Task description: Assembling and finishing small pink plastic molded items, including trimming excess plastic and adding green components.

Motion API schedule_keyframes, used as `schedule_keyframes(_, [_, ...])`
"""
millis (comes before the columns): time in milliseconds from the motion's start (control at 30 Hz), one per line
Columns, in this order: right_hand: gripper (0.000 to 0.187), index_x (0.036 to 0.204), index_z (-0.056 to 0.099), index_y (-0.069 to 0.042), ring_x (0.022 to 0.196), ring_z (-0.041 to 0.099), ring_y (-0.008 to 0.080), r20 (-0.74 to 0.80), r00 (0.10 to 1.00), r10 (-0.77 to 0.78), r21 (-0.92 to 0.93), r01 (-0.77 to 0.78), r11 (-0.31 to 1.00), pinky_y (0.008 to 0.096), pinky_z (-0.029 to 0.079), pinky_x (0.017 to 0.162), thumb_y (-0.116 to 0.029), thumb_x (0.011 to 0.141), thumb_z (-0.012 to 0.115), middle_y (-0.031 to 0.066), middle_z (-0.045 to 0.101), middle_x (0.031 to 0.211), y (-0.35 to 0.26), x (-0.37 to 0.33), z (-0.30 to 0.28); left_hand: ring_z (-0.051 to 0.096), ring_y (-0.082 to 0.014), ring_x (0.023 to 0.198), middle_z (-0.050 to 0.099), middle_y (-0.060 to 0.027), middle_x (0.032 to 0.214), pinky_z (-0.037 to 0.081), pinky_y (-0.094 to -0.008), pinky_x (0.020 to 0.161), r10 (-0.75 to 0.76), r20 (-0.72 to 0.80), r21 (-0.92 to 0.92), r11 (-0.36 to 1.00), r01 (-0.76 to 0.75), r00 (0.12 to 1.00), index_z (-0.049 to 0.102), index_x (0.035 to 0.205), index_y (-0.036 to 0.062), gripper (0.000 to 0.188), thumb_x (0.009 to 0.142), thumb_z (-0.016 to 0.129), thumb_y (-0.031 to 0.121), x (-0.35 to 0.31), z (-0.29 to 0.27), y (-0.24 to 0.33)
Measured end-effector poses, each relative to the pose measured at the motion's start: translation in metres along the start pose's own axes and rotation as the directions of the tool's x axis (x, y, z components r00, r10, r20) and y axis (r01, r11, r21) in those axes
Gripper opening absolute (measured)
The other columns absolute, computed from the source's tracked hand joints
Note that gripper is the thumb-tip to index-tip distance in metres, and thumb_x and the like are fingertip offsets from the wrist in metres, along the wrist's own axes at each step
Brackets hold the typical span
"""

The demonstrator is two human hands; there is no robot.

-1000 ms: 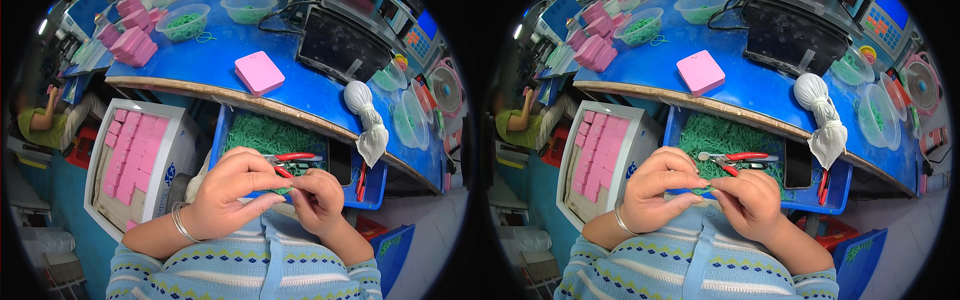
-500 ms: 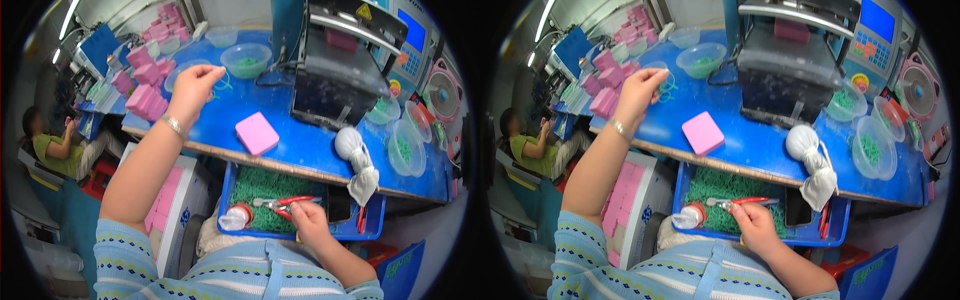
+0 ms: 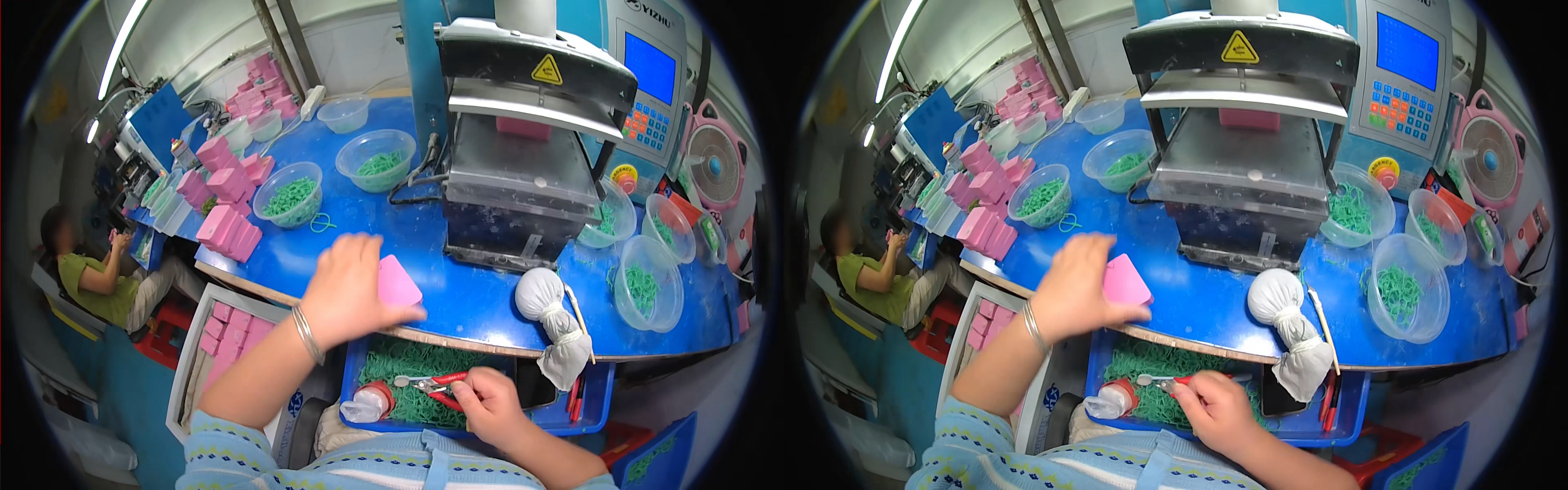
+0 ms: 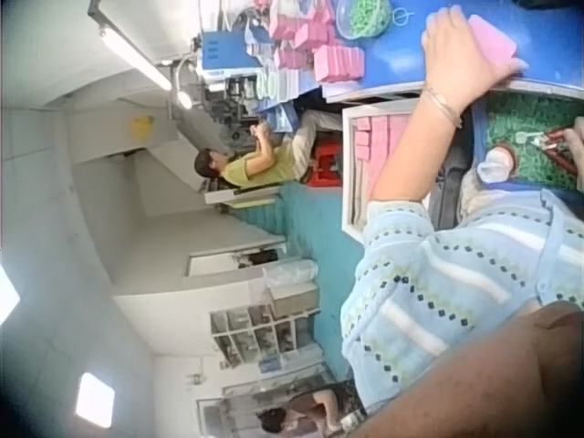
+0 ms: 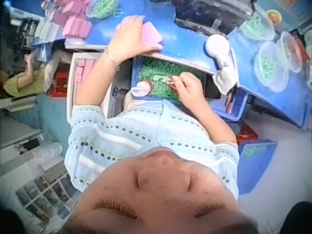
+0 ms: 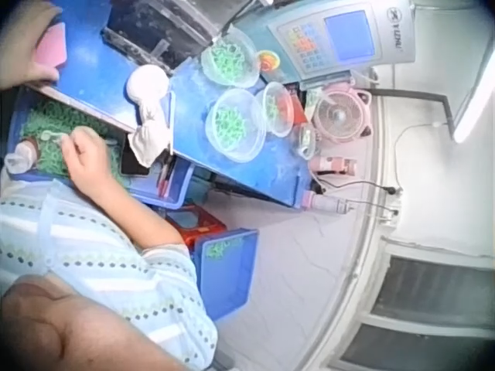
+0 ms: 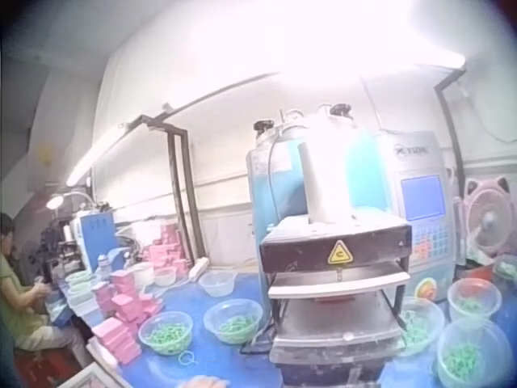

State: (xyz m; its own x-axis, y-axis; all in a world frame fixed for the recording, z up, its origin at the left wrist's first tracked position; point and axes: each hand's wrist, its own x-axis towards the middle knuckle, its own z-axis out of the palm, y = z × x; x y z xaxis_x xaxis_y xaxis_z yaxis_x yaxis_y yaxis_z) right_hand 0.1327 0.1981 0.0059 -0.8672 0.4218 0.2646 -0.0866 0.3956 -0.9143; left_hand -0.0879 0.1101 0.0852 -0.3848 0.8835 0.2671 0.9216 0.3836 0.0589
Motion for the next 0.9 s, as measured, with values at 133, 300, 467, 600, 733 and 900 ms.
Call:
schedule_keyframes(133, [0.029, 0.060, 0.047, -0.003, 0.053, 0.048, 0.0302, -0.033, 0.955, -0.295, -0.327, 0.269, 0.906, 0.0387, 0.037, 0.047, -0.018, 0.080, 0.061, 0.0125, 0.046, 0.058, -0.037, 0.045, -0.008, 0.046, -0.0342, 0.107, 0.047, -0.0215, 0.114, 0.038, -0.0401, 0.093, -0.091, 0.001, -0.164, 0.982, 0.090, 0.996, 0.041, 0.116, -0.0041, 0.082, 0.055, 0.081, 0.033, -0.037, 0.018, 0.005])
schedule_keyframes(300, [0.028, 0.078, 0.055, -0.001, 0.073, 0.054, 0.0321, -0.151, 0.921, -0.358, -0.626, 0.191, 0.756, 0.0422, 0.043, 0.066, -0.029, 0.081, 0.059, 0.0152, 0.055, 0.079, -0.018, 0.090, -0.001, 0.045, -0.0312, 0.108, 0.045, -0.0178, 0.115, 0.037, -0.0382, 0.094, -0.164, -0.269, -0.470, 0.883, 0.020, 0.949, 0.037, 0.121, 0.0011, 0.077, 0.056, 0.076, 0.012, -0.065, 0.011, 0.035])
schedule_keyframes(467, [0.060, 0.122, 0.042, 0.001, 0.101, 0.052, 0.0364, -0.068, 0.926, -0.371, -0.412, 0.313, 0.856, 0.0426, 0.040, 0.089, -0.039, 0.081, 0.060, 0.0210, 0.053, 0.109, -0.040, 0.045, 0.012, 0.045, -0.0329, 0.101, 0.038, -0.0188, 0.116, 0.040, -0.0401, 0.087, -0.070, -0.315, -0.325, 0.945, -0.038, 0.946, 0.033, 0.127, 0.0028, 0.086, 0.057, 0.080, 0.016, -0.098, -0.007, 0.049])
schedule_keyframes(600, [0.042, 0.118, 0.041, 0.001, 0.099, 0.053, 0.0154, 0.145, 0.986, 0.078, 0.574, -0.148, 0.805, 0.0301, 0.044, 0.082, -0.030, 0.091, 0.050, 0.0119, 0.054, 0.108, -0.039, 0.013, 0.038, 0.042, -0.0304, 0.106, 0.032, -0.0186, 0.125, 0.037, -0.0408, 0.091, 0.140, -0.400, -0.425, 0.847, -0.319, 0.906, 0.023, 0.134, 0.0010, 0.100, 0.059, 0.082, 0.034, -0.118, 0.002, 0.060])
schedule_keyframes(733, [0.031, 0.115, 0.043, -0.002, 0.093, 0.053, 0.0179, -0.009, 1.000, 0.014, 0.572, -0.006, 0.820, 0.0321, 0.042, 0.084, -0.025, 0.095, 0.039, 0.0121, 0.054, 0.105, -0.032, -0.010, 0.048, 0.035, -0.0238, 0.116, 0.026, -0.0125, 0.134, 0.030, -0.0368, 0.098, -0.163, -0.088, -0.994, 0.075, -0.077, 0.983, 0.003, 0.140, 0.0003, 0.109, 0.070, 0.064, 0.059, -0.129, 0.012, 0.082])
schedule_keyframes(900, [0.037, 0.119, 0.045, -0.001, 0.097, 0.048, 0.0320, -0.092, 0.948, -0.305, -0.166, 0.287, 0.943, 0.0393, 0.037, 0.086, -0.022, 0.089, 0.047, 0.0152, 0.051, 0.096, -0.043, -0.011, 0.043, 0.037, -0.0192, 0.122, 0.037, -0.0063, 0.131, 0.035, -0.0358, 0.098, 0.115, 0.337, -0.849, -0.391, 0.355, 0.934, 0.023, 0.136, 0.0068, 0.081, 0.077, 0.064, 0.046, -0.152, 0.028, 0.077])
